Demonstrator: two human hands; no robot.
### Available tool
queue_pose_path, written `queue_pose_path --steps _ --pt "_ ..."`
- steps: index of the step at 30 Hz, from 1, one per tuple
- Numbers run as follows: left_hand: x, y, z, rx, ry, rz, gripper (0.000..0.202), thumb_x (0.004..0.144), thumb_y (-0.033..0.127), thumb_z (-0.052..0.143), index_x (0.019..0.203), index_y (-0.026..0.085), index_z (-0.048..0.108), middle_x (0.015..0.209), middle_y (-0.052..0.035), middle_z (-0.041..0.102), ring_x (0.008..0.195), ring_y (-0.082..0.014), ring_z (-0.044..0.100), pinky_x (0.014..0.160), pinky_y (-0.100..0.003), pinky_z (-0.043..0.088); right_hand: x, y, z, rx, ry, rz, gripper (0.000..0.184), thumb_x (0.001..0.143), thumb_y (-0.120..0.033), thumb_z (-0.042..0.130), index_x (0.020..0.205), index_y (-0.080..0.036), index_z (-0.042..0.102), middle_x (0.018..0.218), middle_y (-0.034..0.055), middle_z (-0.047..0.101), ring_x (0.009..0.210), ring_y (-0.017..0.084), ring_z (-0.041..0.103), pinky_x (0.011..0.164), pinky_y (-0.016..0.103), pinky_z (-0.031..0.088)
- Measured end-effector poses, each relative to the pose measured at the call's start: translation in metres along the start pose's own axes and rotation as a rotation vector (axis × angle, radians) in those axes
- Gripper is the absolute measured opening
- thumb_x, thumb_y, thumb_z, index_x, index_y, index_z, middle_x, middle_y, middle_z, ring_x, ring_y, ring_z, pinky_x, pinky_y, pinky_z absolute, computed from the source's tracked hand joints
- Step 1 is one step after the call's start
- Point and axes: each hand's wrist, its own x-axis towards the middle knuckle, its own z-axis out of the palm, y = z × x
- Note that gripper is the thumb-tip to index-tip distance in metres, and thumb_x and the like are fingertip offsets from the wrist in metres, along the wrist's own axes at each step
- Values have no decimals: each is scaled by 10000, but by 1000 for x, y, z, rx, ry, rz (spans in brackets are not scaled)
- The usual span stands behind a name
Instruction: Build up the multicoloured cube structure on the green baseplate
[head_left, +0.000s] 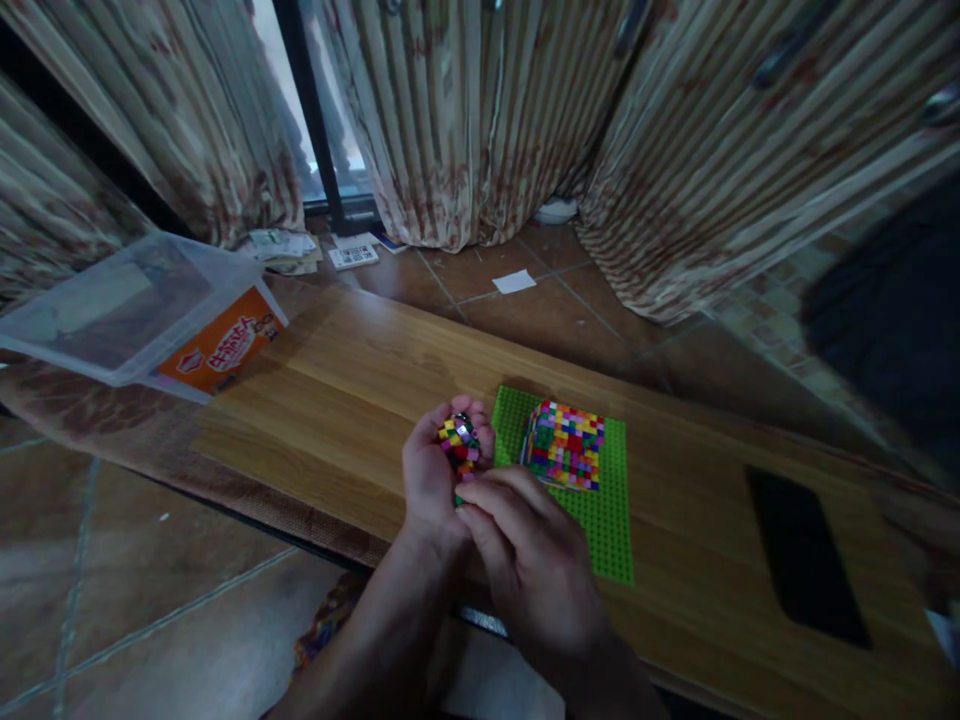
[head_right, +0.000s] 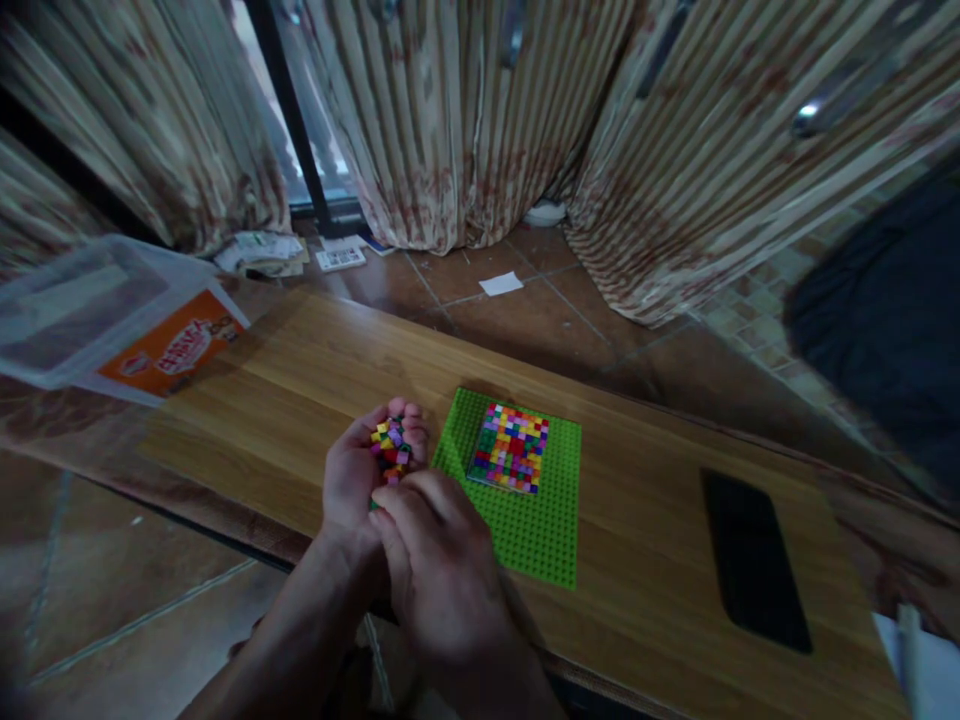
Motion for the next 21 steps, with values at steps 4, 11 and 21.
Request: queue_pose_path --steps 4,11,21 --pt "0 -1 0 -15 -29 3 271 906 142 428 734 93 631 671 -52 617 550 -65 584 500 -132 525 4 5 -22 79 59 56 184 938 -172 557 1001 -255 709 973 18 696 888 133 668 774 260 559" --pt "1 1 2 -49 7 9 289 896 125 435 705 81 648 674 -68 620 594 -72 606 534 -125 532 -6 81 -72 181 556 483 74 718 -290 780 772 -240 773 787 13 743 754 179 678 706 337 554" --pt "1 -1 2 -20 -14 -13 297 901 128 430 703 71 645 694 -76 606 596 -75 592 530 -124 520 -1 105 -56 317 531 588 117 634 -305 805 723 -237 774 759 6 751 734 167 668 712 336 530"
